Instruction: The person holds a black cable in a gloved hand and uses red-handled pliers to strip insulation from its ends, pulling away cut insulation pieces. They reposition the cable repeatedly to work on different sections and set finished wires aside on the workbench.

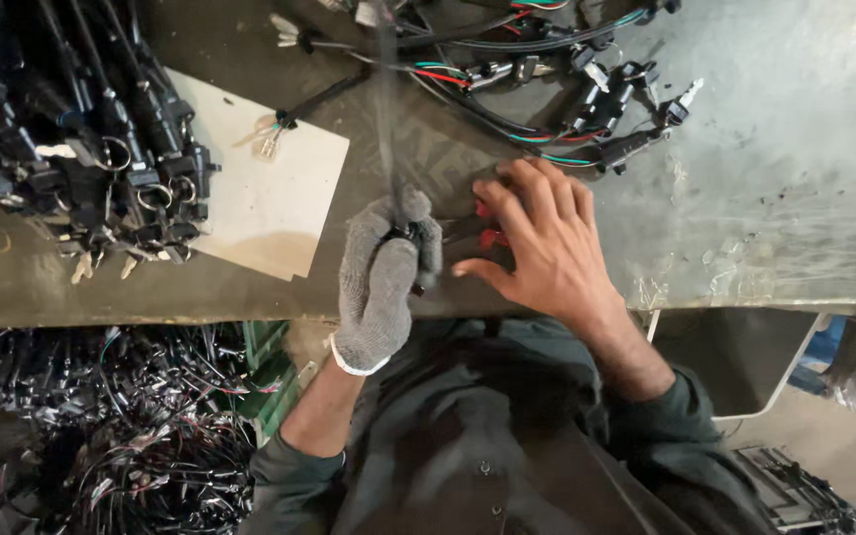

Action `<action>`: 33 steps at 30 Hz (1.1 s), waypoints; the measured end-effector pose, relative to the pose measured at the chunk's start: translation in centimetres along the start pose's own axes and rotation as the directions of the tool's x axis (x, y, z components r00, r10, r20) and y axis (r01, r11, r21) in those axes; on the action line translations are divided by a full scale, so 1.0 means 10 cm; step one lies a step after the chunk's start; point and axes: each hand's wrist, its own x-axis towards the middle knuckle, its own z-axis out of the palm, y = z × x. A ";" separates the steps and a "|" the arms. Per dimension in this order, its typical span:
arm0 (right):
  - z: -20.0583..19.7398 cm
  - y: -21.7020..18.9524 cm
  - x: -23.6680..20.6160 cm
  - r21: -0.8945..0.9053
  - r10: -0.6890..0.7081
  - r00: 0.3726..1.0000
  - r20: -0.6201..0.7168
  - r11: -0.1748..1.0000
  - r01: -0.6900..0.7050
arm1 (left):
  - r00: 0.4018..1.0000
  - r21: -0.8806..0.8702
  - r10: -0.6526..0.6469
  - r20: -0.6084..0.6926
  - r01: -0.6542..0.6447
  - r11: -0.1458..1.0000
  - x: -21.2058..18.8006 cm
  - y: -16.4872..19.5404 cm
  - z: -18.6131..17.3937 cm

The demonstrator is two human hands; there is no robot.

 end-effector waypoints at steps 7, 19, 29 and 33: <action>0.26 0.20 -0.23 0.422 0.259 0.964 -0.050 0.881 -0.215 | 0.994 -0.036 -0.051 0.098 0.054 0.998 -0.02 0.02 -0.03; -0.12 -0.04 0.20 0.381 -0.121 0.987 -0.105 0.912 0.152 | 0.971 -0.005 -0.234 0.042 0.235 0.972 -0.26 0.47 0.33; -0.01 0.06 0.22 0.329 -0.140 0.990 -0.030 0.934 0.142 | 0.880 0.097 -0.230 0.415 0.209 0.973 -0.14 0.64 0.13; -0.04 0.05 0.14 0.370 -0.076 0.994 -0.072 0.924 0.098 | 0.948 0.509 -0.032 0.317 -0.142 0.849 -0.16 0.55 0.08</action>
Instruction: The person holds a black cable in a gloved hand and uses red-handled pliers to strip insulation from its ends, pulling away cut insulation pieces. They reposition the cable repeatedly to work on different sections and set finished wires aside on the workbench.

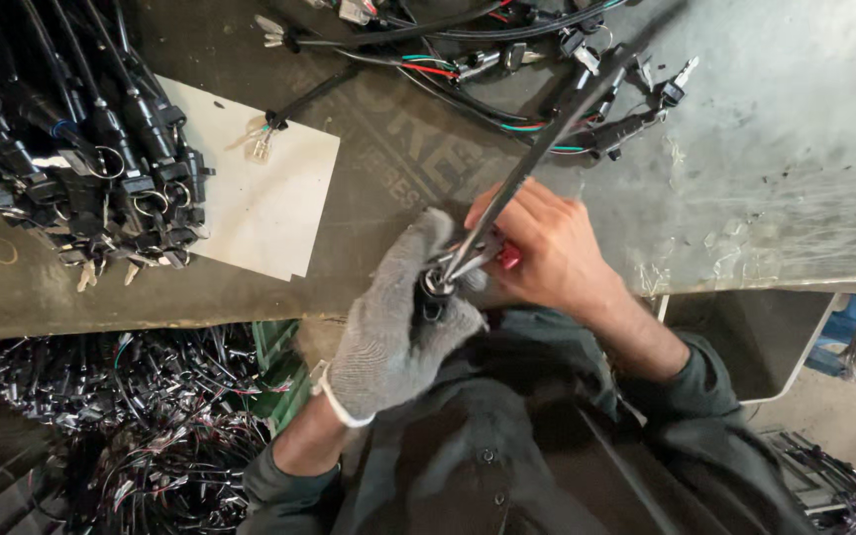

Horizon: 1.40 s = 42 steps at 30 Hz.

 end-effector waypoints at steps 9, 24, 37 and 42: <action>0.15 -0.13 -0.14 -0.084 0.125 0.992 -0.004 0.989 -0.125 | 0.971 0.305 0.085 -0.222 -0.014 0.952 -0.05 -0.14 0.24; 0.14 -0.23 -0.30 -0.245 0.269 0.963 -0.012 0.933 -0.263 | 0.957 0.796 0.194 -0.214 0.055 0.603 -0.04 -0.16 0.33; 0.23 -0.20 -0.11 0.049 0.007 0.994 -0.106 0.999 -0.002 | 0.986 -0.003 -0.098 0.137 0.099 0.995 0.03 0.17 -0.08; 0.29 -0.05 -0.05 0.274 -0.020 0.999 -0.037 0.961 0.029 | 0.975 -0.164 -0.137 0.174 0.166 0.972 -0.01 0.15 -0.06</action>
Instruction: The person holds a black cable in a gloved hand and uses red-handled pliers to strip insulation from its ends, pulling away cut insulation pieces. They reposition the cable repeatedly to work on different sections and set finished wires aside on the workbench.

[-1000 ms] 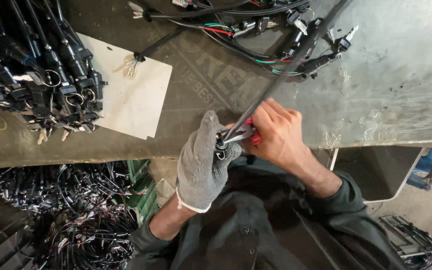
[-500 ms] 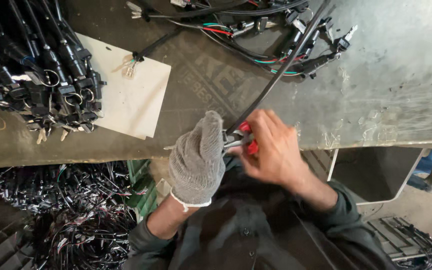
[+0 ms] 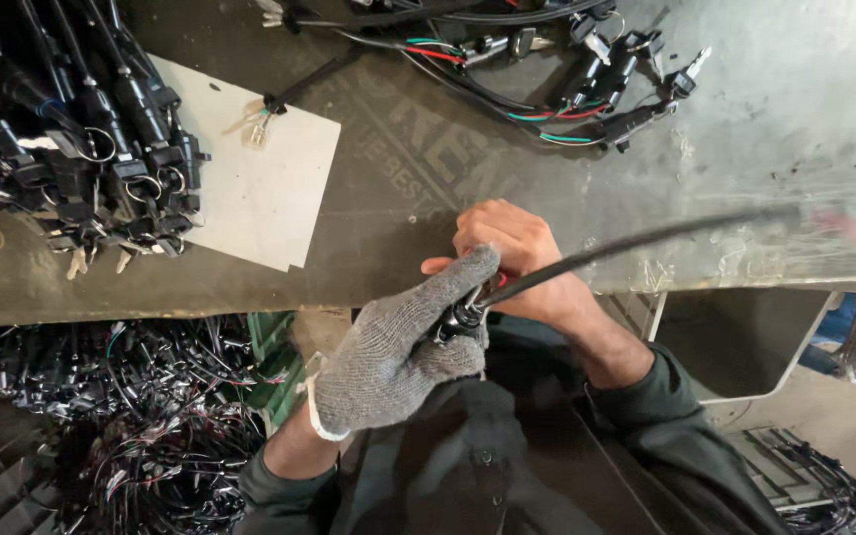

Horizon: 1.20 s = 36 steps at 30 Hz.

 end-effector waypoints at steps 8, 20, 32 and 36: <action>-0.02 -0.09 -0.13 -0.175 0.148 0.984 0.094 0.976 -0.130 | 0.951 0.667 0.185 -0.248 0.029 0.745 0.05 -0.06 0.11; -0.01 0.11 -0.04 -0.100 -0.012 0.998 -0.067 0.995 0.005 | 1.000 -0.023 -0.006 0.007 0.006 1.000 0.02 -0.01 0.00; -0.05 -0.11 0.08 -0.528 0.106 0.992 -0.072 0.840 -0.128 | 0.867 0.588 0.139 -0.479 0.200 0.783 0.12 0.16 -0.26; -0.42 0.07 0.27 -0.595 -0.011 0.998 -0.061 0.803 -0.028 | 0.628 0.654 0.318 -0.710 0.422 0.628 -0.05 0.28 -0.79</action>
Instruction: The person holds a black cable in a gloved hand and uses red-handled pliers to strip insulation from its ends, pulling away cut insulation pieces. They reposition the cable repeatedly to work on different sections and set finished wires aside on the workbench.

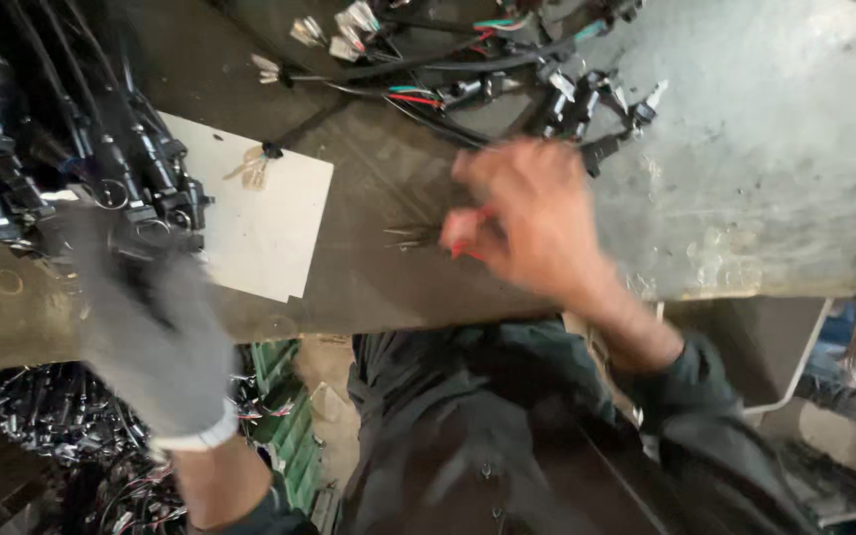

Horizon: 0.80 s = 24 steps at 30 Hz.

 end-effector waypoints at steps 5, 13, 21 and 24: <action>0.12 0.91 0.24 -0.406 0.051 0.998 -0.023 0.912 -0.056 | 0.973 0.303 0.231 -0.010 -0.217 0.928 -0.12 -0.32 0.22; -0.71 0.41 0.55 0.084 0.347 0.925 -0.157 0.938 -0.337 | 0.876 -0.352 0.396 0.276 -0.291 0.890 -0.37 0.35 0.82; -0.37 -0.56 -0.12 0.981 0.536 0.832 0.140 0.036 -0.188 | 0.779 -0.746 0.348 0.522 0.219 0.629 -0.60 0.63 1.11; -0.25 -0.67 -0.10 0.836 0.504 0.854 0.130 -0.519 0.178 | 0.704 -0.728 0.198 0.682 0.628 0.276 -0.70 0.44 1.18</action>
